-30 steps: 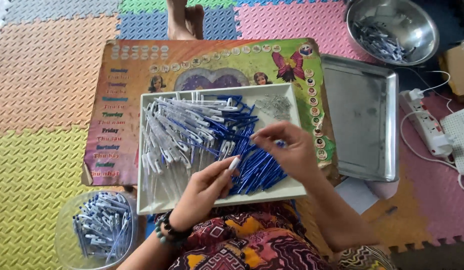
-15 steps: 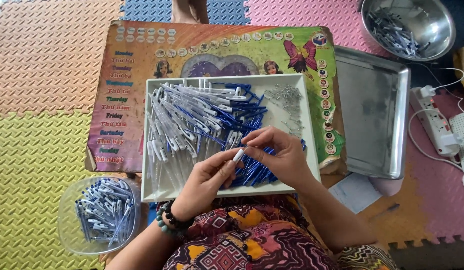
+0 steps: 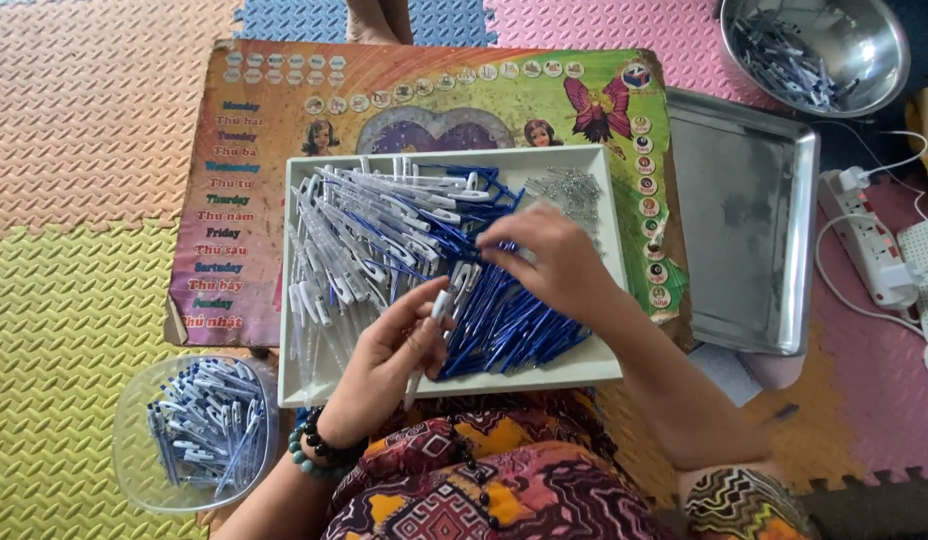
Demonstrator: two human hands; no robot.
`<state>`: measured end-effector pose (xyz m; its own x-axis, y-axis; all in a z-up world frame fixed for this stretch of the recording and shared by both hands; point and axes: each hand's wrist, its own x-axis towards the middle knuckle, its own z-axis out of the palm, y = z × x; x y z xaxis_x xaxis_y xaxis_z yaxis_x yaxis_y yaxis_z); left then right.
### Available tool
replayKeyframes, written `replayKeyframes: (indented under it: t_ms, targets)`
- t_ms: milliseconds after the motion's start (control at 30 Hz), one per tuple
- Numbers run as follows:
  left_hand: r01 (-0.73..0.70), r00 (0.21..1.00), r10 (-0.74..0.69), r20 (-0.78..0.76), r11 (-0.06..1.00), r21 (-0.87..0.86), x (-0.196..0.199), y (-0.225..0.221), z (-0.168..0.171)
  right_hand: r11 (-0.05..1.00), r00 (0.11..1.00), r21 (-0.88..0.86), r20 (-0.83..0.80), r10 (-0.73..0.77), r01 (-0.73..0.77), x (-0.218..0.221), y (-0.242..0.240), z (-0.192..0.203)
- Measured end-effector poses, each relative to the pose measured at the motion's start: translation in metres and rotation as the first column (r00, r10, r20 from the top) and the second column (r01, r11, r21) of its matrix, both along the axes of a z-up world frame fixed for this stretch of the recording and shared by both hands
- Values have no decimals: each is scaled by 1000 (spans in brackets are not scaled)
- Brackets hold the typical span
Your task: Assembling plastic pens by manually joining barrels and caps/refills from a tray.
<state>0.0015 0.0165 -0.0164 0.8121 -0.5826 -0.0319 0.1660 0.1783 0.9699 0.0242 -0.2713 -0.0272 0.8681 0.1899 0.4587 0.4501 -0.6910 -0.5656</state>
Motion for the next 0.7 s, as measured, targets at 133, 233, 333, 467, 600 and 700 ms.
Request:
replayKeyframes:
  t_ms: [133,233,333,467,600,700]
  targets:
    - [12,997,-15,-78,999,-48,4,-4,12,968,999,-250,24,-27,33,26,10,-29]
    - [19,993,-29,-112,995,-93,6,-9,17,883,996,-461,22,-89,89,38,16,-44]
    - [12,992,-26,-120,993,-116,8,-14,23,873,994,-479,5,-107,96,42,15,-45]
    - [1,992,-14,-127,995,-98,9,-15,22,876,987,-457,34,-157,155,41,9,-58]
    - [-59,987,53,-153,998,-38,13,-13,19,923,977,-321,86,-193,211,34,-1,-48]
    - [-103,974,94,-206,994,-35,15,-9,18,970,970,-115,139,-198,214,17,-32,-34]
